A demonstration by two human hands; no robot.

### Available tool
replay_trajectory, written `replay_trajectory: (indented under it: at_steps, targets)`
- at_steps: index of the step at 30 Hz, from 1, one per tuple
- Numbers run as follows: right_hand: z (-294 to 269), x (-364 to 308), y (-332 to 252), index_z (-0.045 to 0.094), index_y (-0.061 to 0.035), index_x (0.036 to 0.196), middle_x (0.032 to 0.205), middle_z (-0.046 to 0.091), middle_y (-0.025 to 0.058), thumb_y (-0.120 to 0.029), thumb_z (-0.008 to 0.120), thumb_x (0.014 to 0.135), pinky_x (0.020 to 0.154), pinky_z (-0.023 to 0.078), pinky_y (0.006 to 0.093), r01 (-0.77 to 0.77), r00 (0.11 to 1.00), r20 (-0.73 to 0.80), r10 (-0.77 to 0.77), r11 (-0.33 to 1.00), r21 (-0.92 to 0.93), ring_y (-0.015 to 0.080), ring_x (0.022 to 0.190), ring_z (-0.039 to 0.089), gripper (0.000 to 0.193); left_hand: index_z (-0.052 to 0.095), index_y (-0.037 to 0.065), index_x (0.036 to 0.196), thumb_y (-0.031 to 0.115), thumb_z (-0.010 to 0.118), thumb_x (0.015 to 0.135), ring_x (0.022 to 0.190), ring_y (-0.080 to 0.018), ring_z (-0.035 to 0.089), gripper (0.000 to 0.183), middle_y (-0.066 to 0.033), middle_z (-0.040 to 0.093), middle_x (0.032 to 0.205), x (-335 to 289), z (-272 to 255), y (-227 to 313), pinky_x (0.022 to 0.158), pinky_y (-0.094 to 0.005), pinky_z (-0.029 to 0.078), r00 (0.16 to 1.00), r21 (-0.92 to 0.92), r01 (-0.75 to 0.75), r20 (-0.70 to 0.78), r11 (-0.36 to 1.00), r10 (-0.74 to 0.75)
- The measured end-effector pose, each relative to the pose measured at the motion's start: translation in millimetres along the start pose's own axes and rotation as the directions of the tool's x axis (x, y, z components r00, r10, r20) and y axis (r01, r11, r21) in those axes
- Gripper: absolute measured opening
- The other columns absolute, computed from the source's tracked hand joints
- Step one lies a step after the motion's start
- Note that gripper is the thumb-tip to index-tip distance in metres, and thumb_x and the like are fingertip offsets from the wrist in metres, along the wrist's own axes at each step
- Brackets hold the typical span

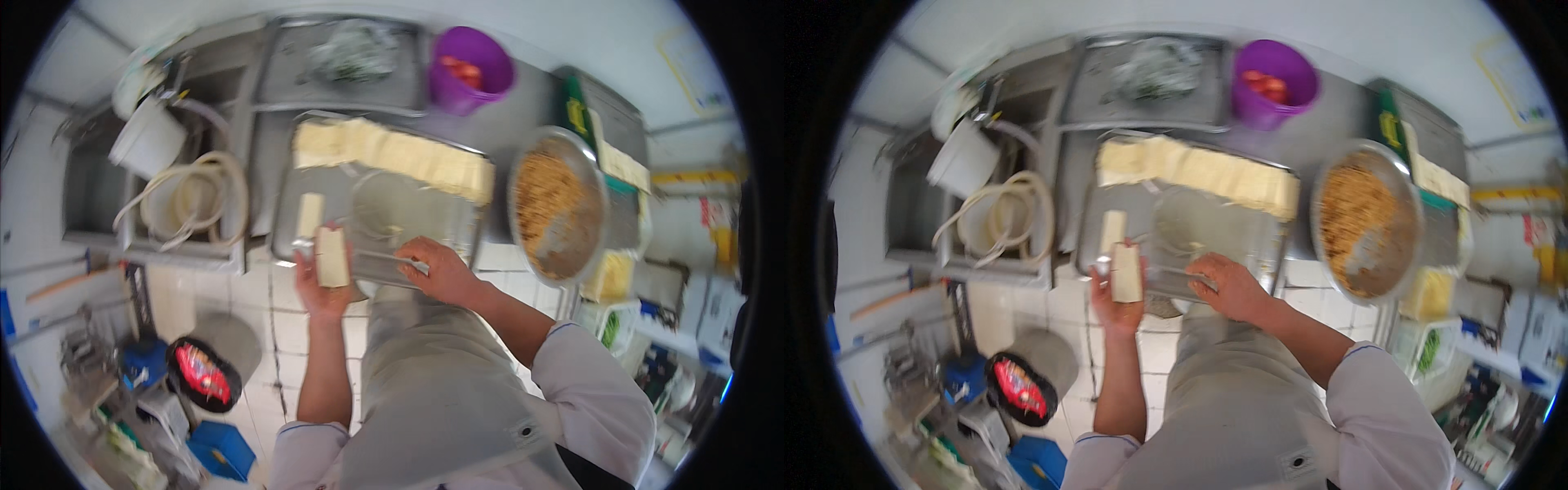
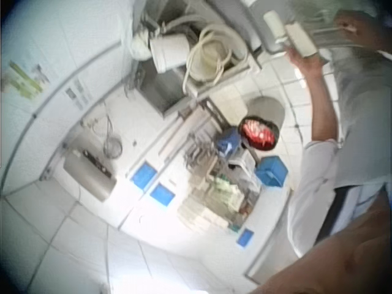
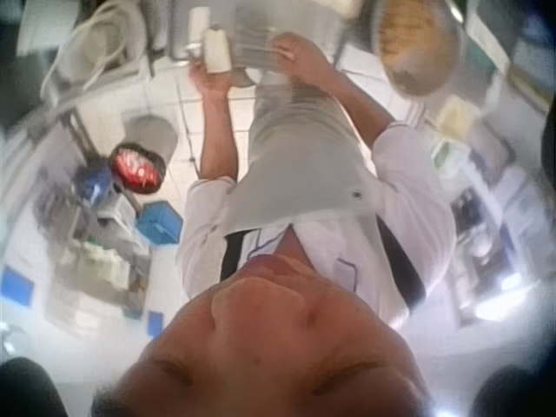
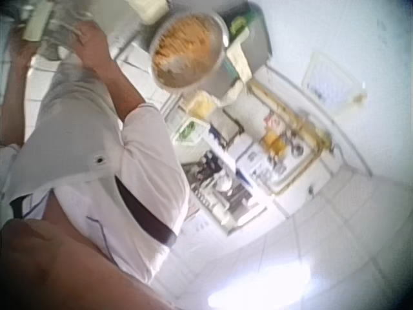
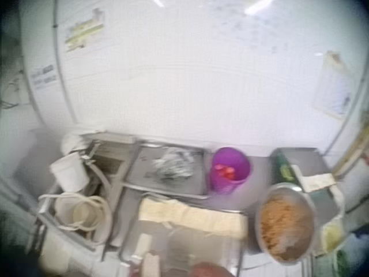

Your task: The person repeatedly scoops a crumbly filling from a large metal bowl and places it onto rectangular tofu slices. They then cover each filled slice with another tofu slice and arrange the assembled units on a metal tray.

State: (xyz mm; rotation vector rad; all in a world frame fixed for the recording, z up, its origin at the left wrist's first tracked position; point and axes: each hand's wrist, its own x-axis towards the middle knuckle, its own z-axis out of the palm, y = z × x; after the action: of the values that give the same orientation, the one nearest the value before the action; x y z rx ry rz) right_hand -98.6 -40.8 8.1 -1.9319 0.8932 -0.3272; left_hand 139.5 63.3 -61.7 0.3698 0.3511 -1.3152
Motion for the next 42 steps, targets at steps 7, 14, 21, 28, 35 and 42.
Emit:
replay_trajectory:
  at_steps: [7,14,21,28,35,42]
  targets:
    - [-166,-116,150,0.077,-0.0046,0.115,0.104,0.079,0.0148,-0.016,0.071,0.099,0.081,0.059,0.0378,-0.403,0.706,-0.626,0.331,0.915,0.028,0.0288,0.09,0.076,0.02,0.049,-0.003,0.153,0.046,0.045,0.114,0.151,-0.0333,0.047,0.062,-0.0195,0.05,0.162,-3,64,-76,0.129,-0.0488,0.037,0.99,0.03,0.129,-0.064,0.991,-0.127]
    - [-213,-190,336,0.08,-0.0052,0.113,0.109,0.079,0.0212,-0.022,0.072,0.089,0.088,0.059,0.0411,-0.667,0.627,-0.349,0.696,0.711,0.22,0.0332,0.098,0.076,0.031,0.049,-0.003,0.152,0.045,0.044,0.114,0.149,-0.0331,0.048,0.062,-0.019,0.052,0.16,-12,83,-171,0.128,-0.0485,0.038,0.97,0.141,0.229,-0.112,0.963,-0.214]
    - [-174,-186,349,0.08,-0.0056,0.112,0.109,0.078,0.0213,-0.028,0.071,0.085,0.096,0.058,0.0461,-0.584,0.81,-0.166,0.562,0.798,-0.145,0.0396,0.106,0.073,0.035,0.046,-0.003,0.154,0.047,0.045,0.114,0.151,-0.032,0.046,0.065,-0.0178,0.049,0.162,-7,111,-262,0.128,-0.047,0.038,0.954,0.164,0.293,0.014,0.942,-0.299]
    - [-218,-194,325,0.079,-0.0041,0.102,0.094,0.078,0.0145,-0.026,0.082,0.077,0.087,0.06,0.0417,-0.613,0.78,0.17,0.602,0.79,0.015,0.0286,0.095,0.075,0.033,0.049,-0.001,0.154,0.049,0.039,0.115,0.147,-0.0314,0.051,0.065,-0.0165,0.053,0.16,6,122,-330,0.127,-0.0478,0.039,0.927,0.232,0.36,0.021,0.904,-0.374]
    - [-261,-217,255,0.069,0.0007,0.117,0.11,0.073,0.0048,-0.013,0.077,0.099,0.087,0.058,0.0294,-0.312,0.794,-0.034,0.607,0.454,0.834,0.0153,0.099,0.069,0.024,0.05,0.006,0.155,0.049,0.045,0.113,0.14,-0.0256,0.057,0.06,-0.0096,0.057,0.156,33,101,-393,0.12,-0.0452,0.047,0.886,0.376,0.392,0.09,0.84,-0.454]
    - [-266,-206,151,0.067,0.0033,0.136,0.122,0.072,0.0128,-0.015,0.065,0.107,0.091,0.06,0.032,0.026,0.834,-0.136,0.535,0.208,0.978,0.0202,0.106,0.072,0.035,0.046,0.009,0.161,0.045,0.04,0.115,0.143,-0.025,0.054,0.059,-0.0074,0.057,0.157,40,105,-451,0.121,-0.0455,0.042,0.861,0.455,0.396,0.119,0.797,-0.495]
